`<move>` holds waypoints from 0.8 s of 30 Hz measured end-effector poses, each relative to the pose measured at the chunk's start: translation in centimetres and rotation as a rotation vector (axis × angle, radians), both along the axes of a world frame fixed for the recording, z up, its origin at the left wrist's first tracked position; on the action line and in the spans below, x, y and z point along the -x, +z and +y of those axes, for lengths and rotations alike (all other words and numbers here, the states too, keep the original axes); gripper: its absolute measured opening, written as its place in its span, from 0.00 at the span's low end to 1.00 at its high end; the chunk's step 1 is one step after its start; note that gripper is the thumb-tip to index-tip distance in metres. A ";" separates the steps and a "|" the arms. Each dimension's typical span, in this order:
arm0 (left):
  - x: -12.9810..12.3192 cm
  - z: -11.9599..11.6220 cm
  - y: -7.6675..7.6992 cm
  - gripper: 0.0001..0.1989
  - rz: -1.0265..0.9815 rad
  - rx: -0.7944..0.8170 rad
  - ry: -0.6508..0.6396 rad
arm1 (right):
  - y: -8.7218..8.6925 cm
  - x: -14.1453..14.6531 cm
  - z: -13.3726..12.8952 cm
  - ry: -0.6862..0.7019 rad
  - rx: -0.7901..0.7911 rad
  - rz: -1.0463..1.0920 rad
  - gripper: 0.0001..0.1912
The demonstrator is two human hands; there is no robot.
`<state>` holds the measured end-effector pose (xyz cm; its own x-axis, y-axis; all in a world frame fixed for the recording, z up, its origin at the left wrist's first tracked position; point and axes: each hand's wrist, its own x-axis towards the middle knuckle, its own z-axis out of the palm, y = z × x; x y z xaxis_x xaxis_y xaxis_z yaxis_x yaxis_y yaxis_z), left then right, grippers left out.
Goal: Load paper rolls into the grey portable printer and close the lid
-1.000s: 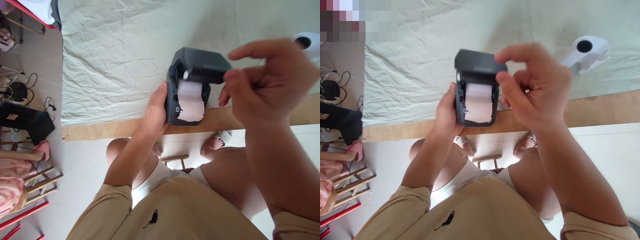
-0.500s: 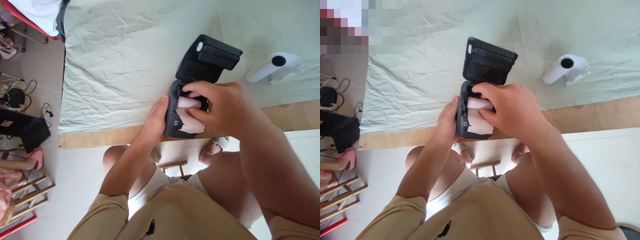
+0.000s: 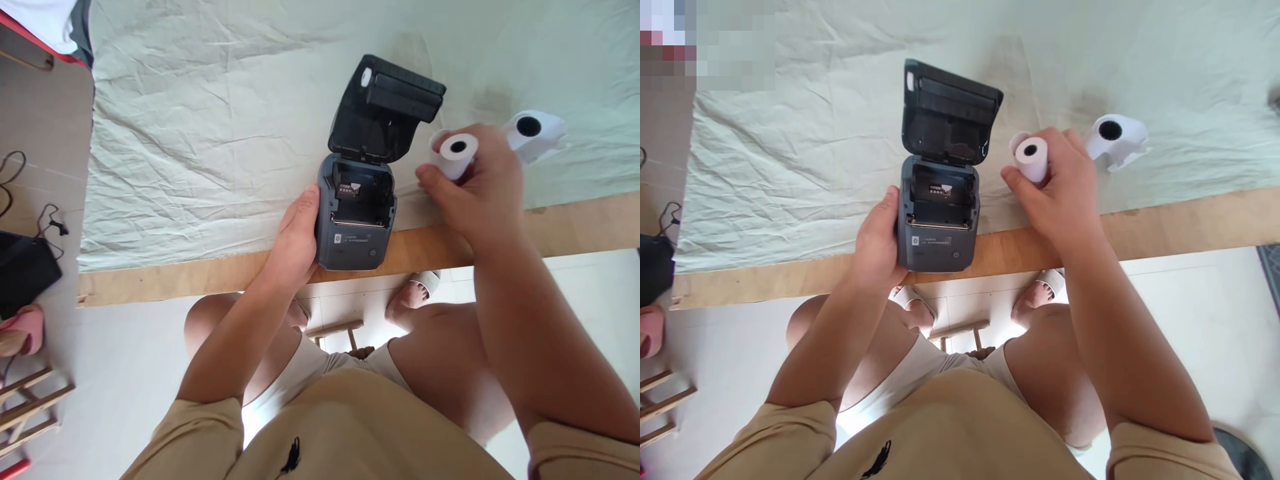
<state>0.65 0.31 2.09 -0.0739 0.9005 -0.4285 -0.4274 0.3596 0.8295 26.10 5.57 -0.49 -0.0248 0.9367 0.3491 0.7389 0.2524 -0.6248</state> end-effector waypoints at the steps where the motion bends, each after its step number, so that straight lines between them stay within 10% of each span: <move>1: 0.0 0.0 0.0 0.16 0.000 0.002 0.005 | 0.1 0.1 -0.1 -0.009 0.007 -0.059 0.17; 5: 0.0 0.0 -0.1 0.17 -0.031 -0.031 -0.029 | 1.4 0.3 -0.9 -0.085 0.147 -0.089 0.37; 12: 0.1 -0.1 -0.2 0.17 -0.055 -0.056 -0.053 | 2.1 -6.4 -0.2 -0.098 -0.556 -0.249 0.25; 19: 0.0 0.0 0.0 0.21 -0.046 -0.027 -0.038 | -0.3 -8.5 2.2 -0.457 0.028 -0.240 0.23; 24: 0.1 -0.1 -0.3 0.21 -0.043 -0.032 -0.040 | 0.3 -5.8 0.5 -0.349 -0.263 0.007 0.28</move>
<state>0.56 0.21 1.80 -0.0199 0.9156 -0.4017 -0.4486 0.3509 0.8220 31.88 6.08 -0.24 0.2810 0.7677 0.5759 0.8039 0.1394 -0.5781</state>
